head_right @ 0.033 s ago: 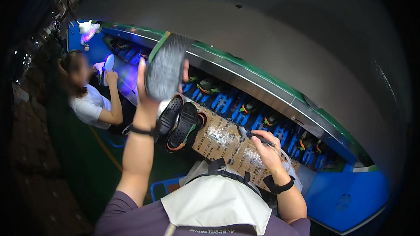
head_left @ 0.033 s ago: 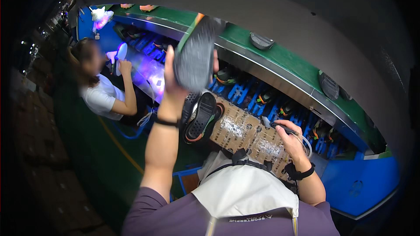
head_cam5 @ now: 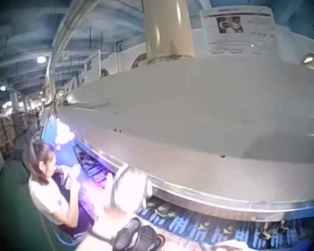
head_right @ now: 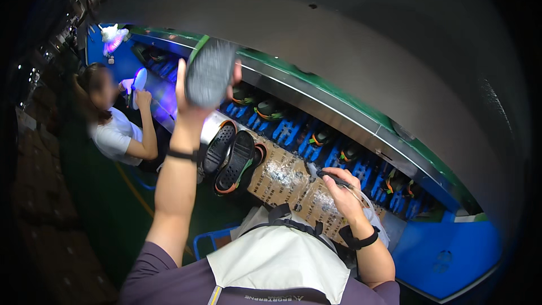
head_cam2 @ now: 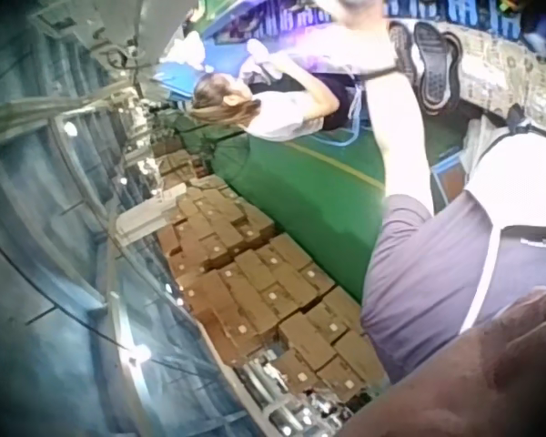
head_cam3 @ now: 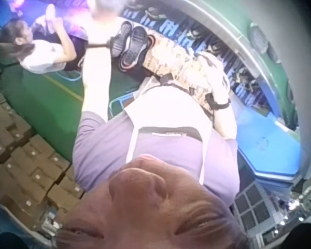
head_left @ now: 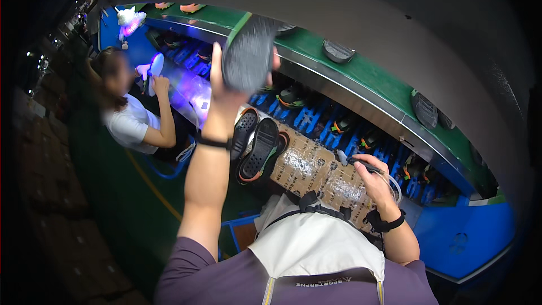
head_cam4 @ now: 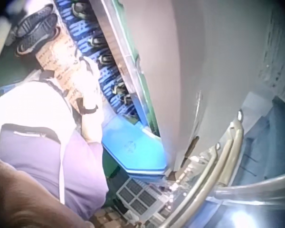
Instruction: Apply adhesive or sealant to the edges and bottom surface of shoe soles using a brush.
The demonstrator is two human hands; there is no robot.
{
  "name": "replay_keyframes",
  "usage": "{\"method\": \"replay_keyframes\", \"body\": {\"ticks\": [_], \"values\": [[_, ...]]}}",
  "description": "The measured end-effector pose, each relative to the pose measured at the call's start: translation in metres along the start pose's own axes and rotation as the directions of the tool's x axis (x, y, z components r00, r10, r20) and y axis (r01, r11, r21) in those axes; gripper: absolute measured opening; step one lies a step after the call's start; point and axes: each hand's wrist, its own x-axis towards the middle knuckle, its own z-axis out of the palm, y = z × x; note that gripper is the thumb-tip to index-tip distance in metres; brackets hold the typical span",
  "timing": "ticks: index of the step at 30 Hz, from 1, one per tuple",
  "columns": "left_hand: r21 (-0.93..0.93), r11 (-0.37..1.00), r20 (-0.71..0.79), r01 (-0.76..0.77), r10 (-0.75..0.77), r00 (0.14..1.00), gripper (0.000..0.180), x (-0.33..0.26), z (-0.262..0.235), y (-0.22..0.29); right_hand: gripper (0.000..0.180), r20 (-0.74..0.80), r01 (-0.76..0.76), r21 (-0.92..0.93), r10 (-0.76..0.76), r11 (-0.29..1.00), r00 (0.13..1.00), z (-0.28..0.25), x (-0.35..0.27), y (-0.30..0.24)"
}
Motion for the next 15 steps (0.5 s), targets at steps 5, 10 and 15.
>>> {"method": "replay_keyframes", "body": {"ticks": [5, 10, 15], "values": [[0.064, 0.925, -0.593, -0.375, 0.337, 0.731, 0.09, 0.064, -0.033, 0.014, 0.025, 0.014, 0.003, -0.112, -0.001, 0.994, 1.0, 0.004, 0.002, -0.007], [0.862, 0.506, -0.391, -0.033, 0.704, 0.593, 0.06, 0.062, -0.1, 0.011, 0.024, -0.003, 0.001, -0.111, -0.001, 0.994, 1.0, 0.002, 0.005, -0.001], [0.882, -0.384, 0.181, 0.274, 0.811, 0.557, 0.065, 0.087, -0.104, 0.038, 0.022, -0.014, -0.084, -0.12, 0.082, 0.989, 0.996, 0.003, 0.008, -0.005]]}}
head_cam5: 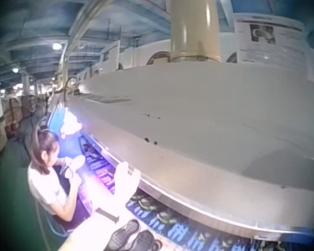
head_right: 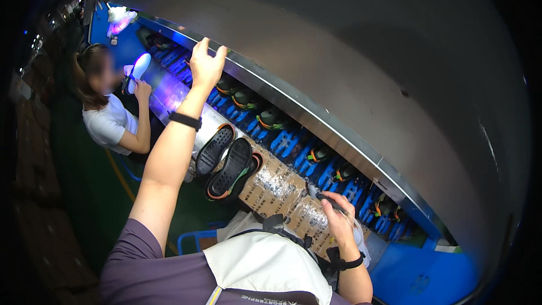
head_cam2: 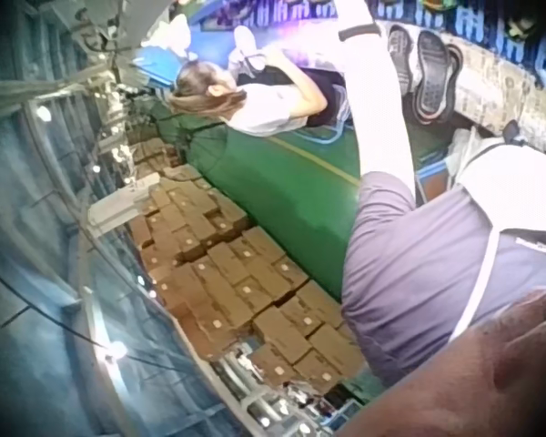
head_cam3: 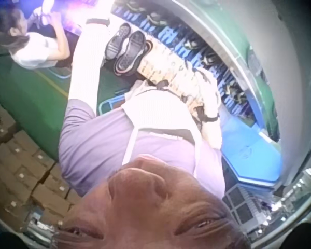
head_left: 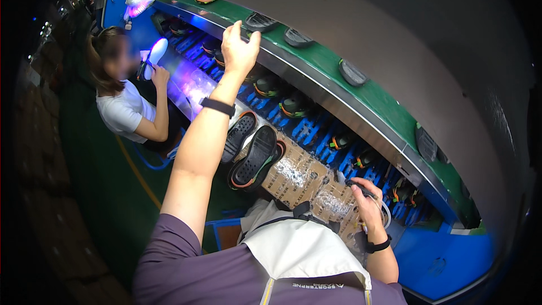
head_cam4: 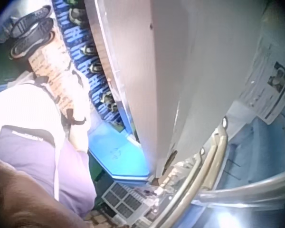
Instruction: Apply adhesive or sealant to the edges and bottom surface of shoe soles using a brush.
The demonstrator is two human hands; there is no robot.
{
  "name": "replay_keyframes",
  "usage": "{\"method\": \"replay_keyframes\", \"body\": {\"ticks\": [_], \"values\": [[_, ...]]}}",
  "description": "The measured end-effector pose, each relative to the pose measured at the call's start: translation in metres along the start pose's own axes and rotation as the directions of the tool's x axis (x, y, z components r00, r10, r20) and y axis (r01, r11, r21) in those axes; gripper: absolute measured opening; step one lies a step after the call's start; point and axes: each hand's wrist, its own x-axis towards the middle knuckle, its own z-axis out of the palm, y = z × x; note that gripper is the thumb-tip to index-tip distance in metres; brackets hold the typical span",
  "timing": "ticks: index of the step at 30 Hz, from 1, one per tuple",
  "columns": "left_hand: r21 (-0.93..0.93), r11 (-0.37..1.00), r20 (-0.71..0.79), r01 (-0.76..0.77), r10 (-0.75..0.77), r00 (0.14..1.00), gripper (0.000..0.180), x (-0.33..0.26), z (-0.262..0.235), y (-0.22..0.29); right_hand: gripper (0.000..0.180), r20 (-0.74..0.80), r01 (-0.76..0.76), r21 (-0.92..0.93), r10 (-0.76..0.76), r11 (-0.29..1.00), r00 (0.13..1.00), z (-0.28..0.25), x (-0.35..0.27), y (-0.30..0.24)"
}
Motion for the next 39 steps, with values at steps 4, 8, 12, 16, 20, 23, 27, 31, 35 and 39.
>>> {"method": "replay_keyframes", "body": {"ticks": [4, 8, 12, 16, 20, 23, 27, 31, 35, 39], "values": [[0.182, 0.983, 0.369, 0.007, -0.075, 0.927, 0.099, 0.04, 0.029, -0.025, 0.028, 0.057, 0.014, -0.055, -0.011, 0.998, 0.998, 0.006, 0.007, -0.009], [0.066, 0.977, 0.437, -0.2, 0.152, 0.886, 0.068, 0.059, 0.055, -0.05, 0.024, 0.024, 0.058, -0.059, -0.057, 0.997, 0.998, 0.015, 0.015, -0.013], [-0.051, 0.997, 0.437, -0.052, 0.069, 0.897, 0.05, 0.083, 0.047, -0.026, 0.025, -0.001, -0.013, -0.055, 0.013, 0.998, 1.0, 0.015, 0.026, -0.007], [-0.025, 0.993, 0.504, 0.111, -0.084, 0.86, 0.038, 0.129, 0.04, -0.05, 0.024, -0.02, -0.047, -0.074, 0.046, 0.996, 0.999, 0.015, 0.032, -0.002], [0.184, 0.981, 0.417, -0.053, -0.029, 0.909, 0.036, 0.197, 0.052, -0.119, 0.025, -0.022, -0.095, -0.105, 0.094, 0.99, 0.995, 0.014, 0.033, 0.012], [0.323, 0.93, 0.388, -0.177, 0.041, 0.921, 0.035, 0.23, 0.054, -0.168, 0.024, -0.111, -0.212, -0.02, 0.208, 0.977, 0.972, 0.019, 0.029, 0.02], [0.417, 0.827, 0.377, -0.376, 0.219, 0.9, 0.034, 0.248, 0.041, -0.212, 0.024, -0.092, -0.181, -0.139, 0.17, 0.974, 0.981, 0.021, 0.034, 0.022], [0.429, 0.675, 0.371, -0.601, 0.475, 0.798, 0.032, 0.253, 0.031, -0.229, 0.023, -0.031, -0.307, -0.124, 0.305, 0.944, 0.952, 0.025, 0.047, -0.015], [0.36, 0.61, 0.512, -0.706, 0.504, 0.696, 0.029, 0.237, 0.02, -0.188, 0.024, 0.016, -0.154, -0.064, 0.155, 0.986, 0.988, 0.021, 0.054, 0.026], [0.125, 0.893, 0.603, -0.432, 0.278, 0.748, 0.023, 0.204, 0.005, -0.135, 0.024, 0.036, -0.133, -0.108, 0.137, 0.985, 0.99, 0.024, 0.056, 0.006]]}}
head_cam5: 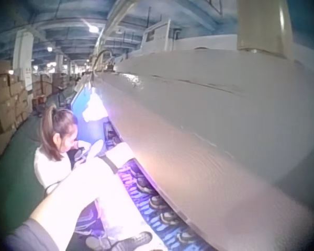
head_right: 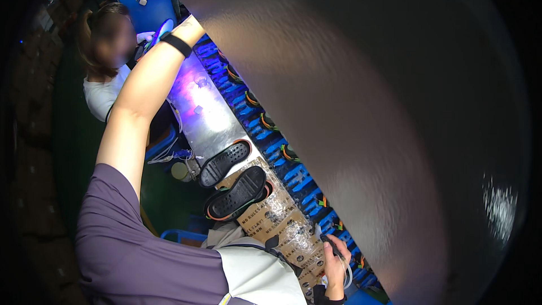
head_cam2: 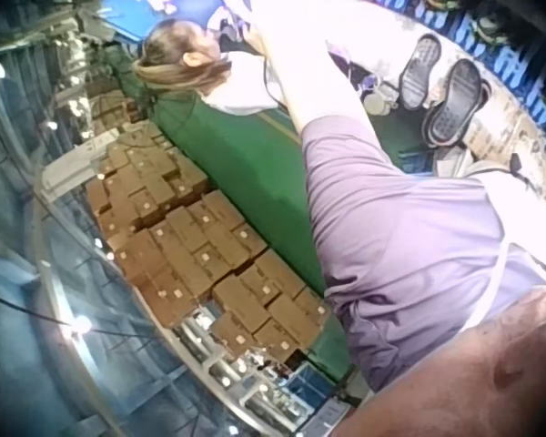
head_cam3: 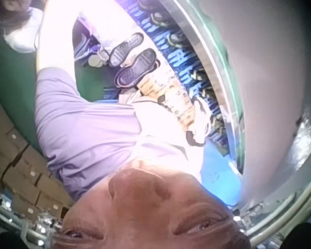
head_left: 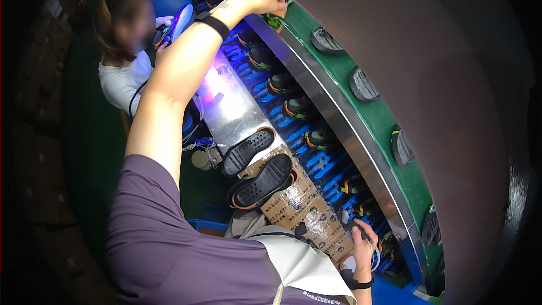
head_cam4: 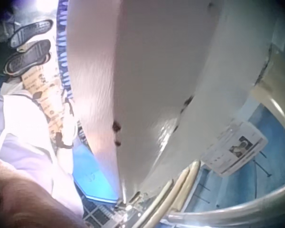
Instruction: Apply adhesive or sealant to the edges and bottom surface of shoe soles using a brush.
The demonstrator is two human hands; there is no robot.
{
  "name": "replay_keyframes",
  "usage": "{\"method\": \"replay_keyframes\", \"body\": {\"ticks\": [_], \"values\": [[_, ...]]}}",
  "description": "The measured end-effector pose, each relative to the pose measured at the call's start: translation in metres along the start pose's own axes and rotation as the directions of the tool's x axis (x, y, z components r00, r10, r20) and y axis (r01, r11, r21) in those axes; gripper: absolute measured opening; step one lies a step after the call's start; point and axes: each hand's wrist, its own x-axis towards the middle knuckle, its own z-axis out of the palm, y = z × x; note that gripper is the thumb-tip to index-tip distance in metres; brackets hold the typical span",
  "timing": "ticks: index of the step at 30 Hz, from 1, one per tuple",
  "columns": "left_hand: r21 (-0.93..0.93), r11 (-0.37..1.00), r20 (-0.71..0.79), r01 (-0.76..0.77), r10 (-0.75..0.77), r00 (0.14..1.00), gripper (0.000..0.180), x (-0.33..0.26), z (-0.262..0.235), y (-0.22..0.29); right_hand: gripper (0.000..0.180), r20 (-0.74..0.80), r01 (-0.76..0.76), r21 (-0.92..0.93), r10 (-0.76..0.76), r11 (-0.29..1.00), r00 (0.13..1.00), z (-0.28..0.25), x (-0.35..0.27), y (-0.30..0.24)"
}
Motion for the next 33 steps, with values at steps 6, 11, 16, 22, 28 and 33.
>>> {"method": "replay_keyframes", "body": {"ticks": [6, 11, 16, 22, 28, 33], "values": [[0.193, 0.885, -0.072, 0.424, -0.418, 0.905, 0.064, -0.028, 0.031, -0.046, 0.026, 0.049, 0.131, 0.051, -0.133, 0.99, 0.99, -0.006, -0.002, -0.021], [-0.373, 0.622, -0.092, 0.689, -0.763, 0.639, 0.052, -0.074, 0.044, 0.019, 0.027, 0.073, 0.098, 0.137, -0.108, 0.986, 0.991, -0.014, -0.004, -0.014], [-0.941, 0.338, -0.275, 0.01, -0.784, 0.557, 0.044, -0.143, 0.057, 0.095, 0.025, 0.009, 0.088, 0.315, -0.096, 0.945, 0.995, -0.013, -0.006, -0.005], [-0.961, -0.261, 0.242, 0.096, -0.615, 0.751, 0.043, -0.261, 0.074, 0.237, 0.028, -0.003, 0.128, 0.538, -0.149, 0.833, 0.989, -0.008, -0.01, -0.011], [-0.744, -0.65, 0.415, 0.157, -0.266, 0.87, 0.057, -0.322, 0.079, 0.353, 0.027, 0.063, 0.199, 0.563, -0.281, 0.803, 0.958, -0.01, -0.018, -0.058], [-0.527, -0.844, 0.466, 0.098, -0.19, 0.864, 0.089, -0.332, 0.086, 0.404, 0.026, 0.045, 0.318, 0.581, -0.419, 0.749, 0.907, -0.008, -0.013, -0.093]]}}
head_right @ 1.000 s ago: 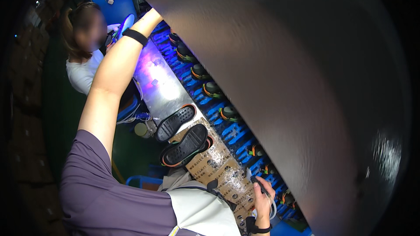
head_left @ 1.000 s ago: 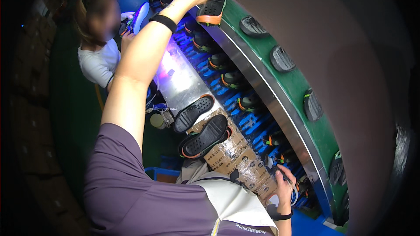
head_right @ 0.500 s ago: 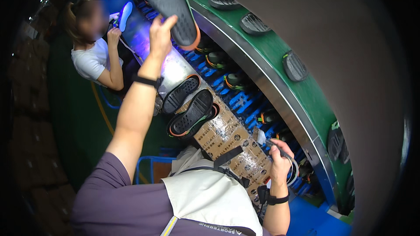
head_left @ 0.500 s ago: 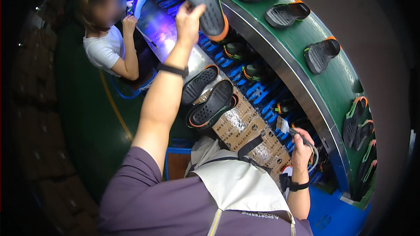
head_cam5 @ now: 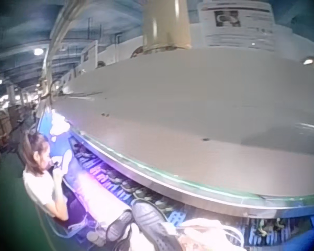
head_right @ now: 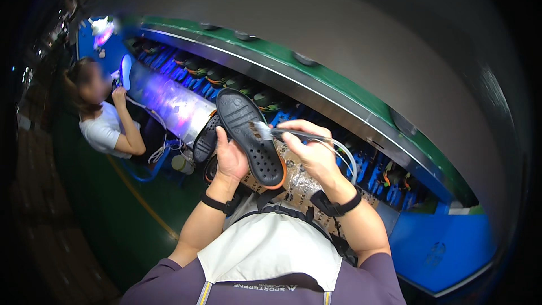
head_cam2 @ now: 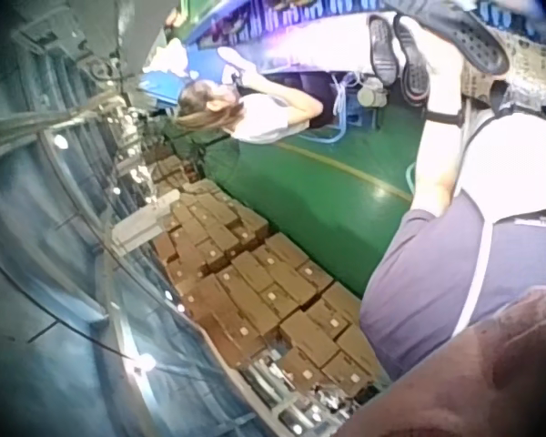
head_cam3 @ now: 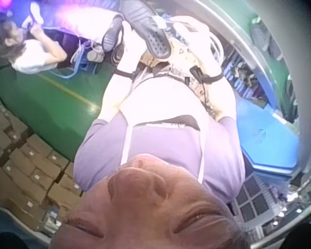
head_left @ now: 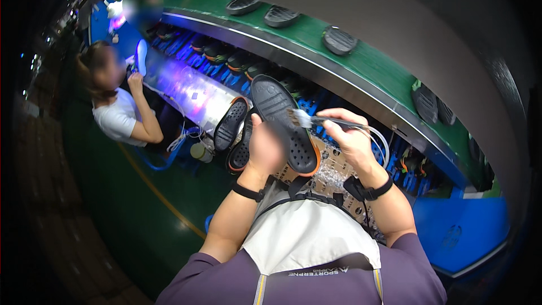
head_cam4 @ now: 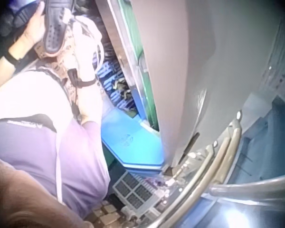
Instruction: Apply adhesive or sealant to the edges and bottom surface of shoe soles using a brush.
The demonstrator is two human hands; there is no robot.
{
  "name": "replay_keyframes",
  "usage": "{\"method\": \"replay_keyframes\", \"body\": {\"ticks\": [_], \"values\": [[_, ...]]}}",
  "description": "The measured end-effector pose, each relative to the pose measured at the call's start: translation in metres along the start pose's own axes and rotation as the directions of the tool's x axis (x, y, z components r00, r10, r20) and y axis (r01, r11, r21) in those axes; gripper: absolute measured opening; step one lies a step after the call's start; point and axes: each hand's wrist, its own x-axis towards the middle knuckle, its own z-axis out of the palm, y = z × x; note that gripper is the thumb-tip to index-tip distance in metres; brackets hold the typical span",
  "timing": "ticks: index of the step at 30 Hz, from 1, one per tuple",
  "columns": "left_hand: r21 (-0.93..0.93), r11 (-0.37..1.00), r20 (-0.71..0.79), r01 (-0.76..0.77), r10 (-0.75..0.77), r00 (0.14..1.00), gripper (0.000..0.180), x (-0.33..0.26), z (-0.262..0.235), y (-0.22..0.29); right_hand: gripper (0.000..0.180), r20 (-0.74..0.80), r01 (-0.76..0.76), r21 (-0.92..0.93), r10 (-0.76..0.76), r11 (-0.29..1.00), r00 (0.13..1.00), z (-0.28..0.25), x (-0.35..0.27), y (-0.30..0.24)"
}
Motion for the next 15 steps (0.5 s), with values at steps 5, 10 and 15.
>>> {"method": "replay_keyframes", "body": {"ticks": [5, 10, 15], "values": [[-0.125, 0.986, 0.197, 0.113, -0.087, 0.976, 0.084, -0.014, 0.02, -0.017, 0.024, 0.008, -0.057, 0.05, 0.057, 0.997, 0.998, 0.012, 0.011, -0.015], [0.033, 0.997, 0.1, 0.063, -0.066, 0.993, 0.077, -0.015, 0.029, -0.026, 0.023, -0.038, -0.001, 0.018, 0.001, 1.0, 0.999, 0.014, 0.015, -0.017], [0.036, 0.997, 0.047, 0.073, -0.075, 0.996, 0.075, -0.017, 0.029, -0.028, 0.024, -0.066, 0.112, -0.06, -0.116, 0.992, 0.991, 0.018, 0.015, -0.007]]}}
